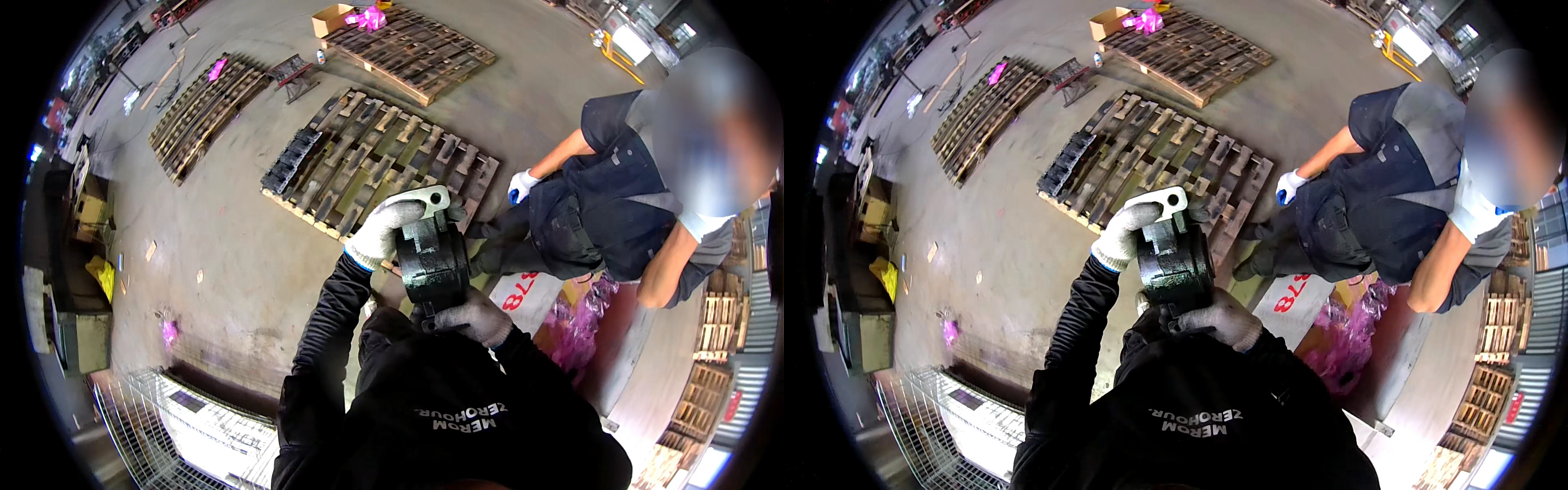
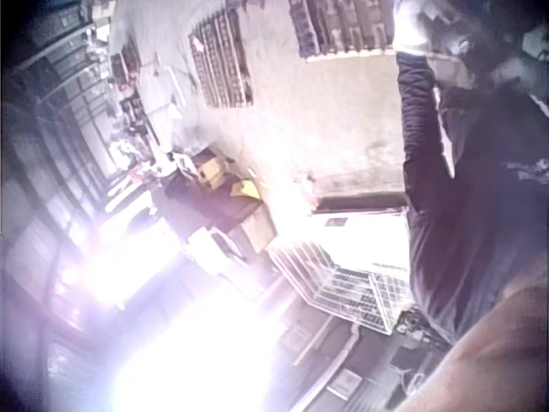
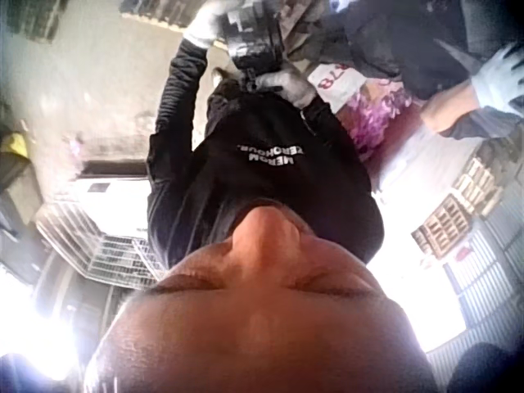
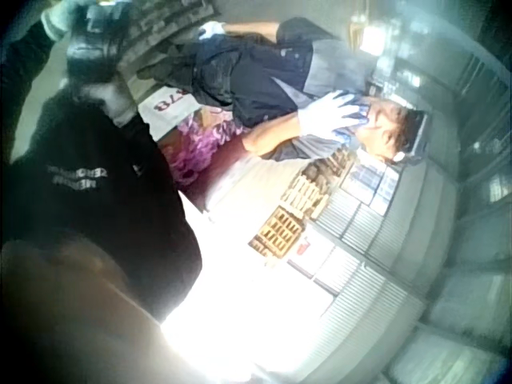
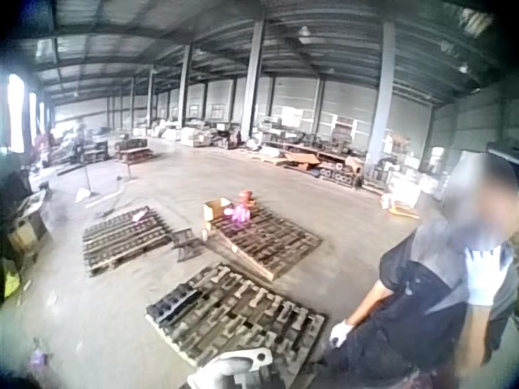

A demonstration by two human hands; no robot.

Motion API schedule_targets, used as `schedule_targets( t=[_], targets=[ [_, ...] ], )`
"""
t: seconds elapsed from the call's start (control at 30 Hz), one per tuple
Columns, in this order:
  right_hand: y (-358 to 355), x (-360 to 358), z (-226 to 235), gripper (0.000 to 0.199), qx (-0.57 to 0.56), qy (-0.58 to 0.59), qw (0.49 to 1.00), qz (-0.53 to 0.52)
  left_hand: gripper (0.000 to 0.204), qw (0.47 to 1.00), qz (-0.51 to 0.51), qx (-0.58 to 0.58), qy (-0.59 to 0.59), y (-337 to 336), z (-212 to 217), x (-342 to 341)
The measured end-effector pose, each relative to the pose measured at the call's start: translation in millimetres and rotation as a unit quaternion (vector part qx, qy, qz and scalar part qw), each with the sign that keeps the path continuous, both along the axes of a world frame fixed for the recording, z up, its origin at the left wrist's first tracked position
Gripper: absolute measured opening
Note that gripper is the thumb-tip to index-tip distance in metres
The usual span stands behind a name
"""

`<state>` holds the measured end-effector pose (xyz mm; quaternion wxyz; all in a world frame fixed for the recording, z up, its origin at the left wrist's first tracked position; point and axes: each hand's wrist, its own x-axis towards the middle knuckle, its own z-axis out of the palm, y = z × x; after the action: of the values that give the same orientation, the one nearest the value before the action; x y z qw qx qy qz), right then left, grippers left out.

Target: The person unpacks black metal parts from a white bin filled with pink plastic bags and places them onto a wooden pallet. The person handles the parts one at a time, unwrapping them and arranging them in a row on the pallet.

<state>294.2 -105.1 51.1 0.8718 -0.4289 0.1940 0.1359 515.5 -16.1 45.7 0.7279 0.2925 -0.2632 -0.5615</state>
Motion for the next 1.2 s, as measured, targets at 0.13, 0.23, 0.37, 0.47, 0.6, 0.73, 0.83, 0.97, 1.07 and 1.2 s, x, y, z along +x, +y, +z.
schedule_targets(
  t=[0.13,0.23,0.37,0.47,0.6,0.73,0.83,0.97,1.07,1.2],
  targets=[
    [-4,-9,-17,0.037,-0.050,0.025,0.998,-0.035,0.054,0.990,0.132,0.009,-0.054,-6,-25,-6],
    [-20,-9,-20,0.034,-0.066,0.055,0.996,-0.019,0.048,0.982,0.162,0.089,0.049,-4,-50,-15],
    [-33,-16,-29,0.030,-0.086,0.097,0.992,0.009,0.044,0.975,0.178,0.103,0.089,-2,-53,-30],
    [-34,-15,-29,0.031,-0.017,0.095,0.995,0.000,0.048,0.971,0.192,0.135,0.038,-3,-62,-34],
    [-41,-17,-31,0.032,-0.067,0.076,0.994,0.036,0.061,0.965,0.201,0.154,0.069,-9,-63,-36],
    [-51,-25,-46,0.034,-0.040,0.058,0.997,0.015,0.100,0.957,0.160,0.164,0.179,-20,-59,-31],
    [-53,-28,-51,0.037,0.022,0.062,0.998,-0.025,0.102,0.955,0.160,0.166,0.189,-21,-53,-34],
    [-54,-30,-45,0.044,0.070,0.046,0.995,-0.050,0.101,0.951,0.175,0.166,0.193,-25,-56,-36],
    [-52,-36,-44,0.048,0.022,0.018,0.998,-0.059,0.100,0.945,0.177,0.165,0.219,-28,-50,-41],
    [-58,-42,-46,0.056,0.048,-0.011,0.998,-0.040,0.100,0.959,0.166,0.149,0.174,-33,-32,-49]
  ],
)
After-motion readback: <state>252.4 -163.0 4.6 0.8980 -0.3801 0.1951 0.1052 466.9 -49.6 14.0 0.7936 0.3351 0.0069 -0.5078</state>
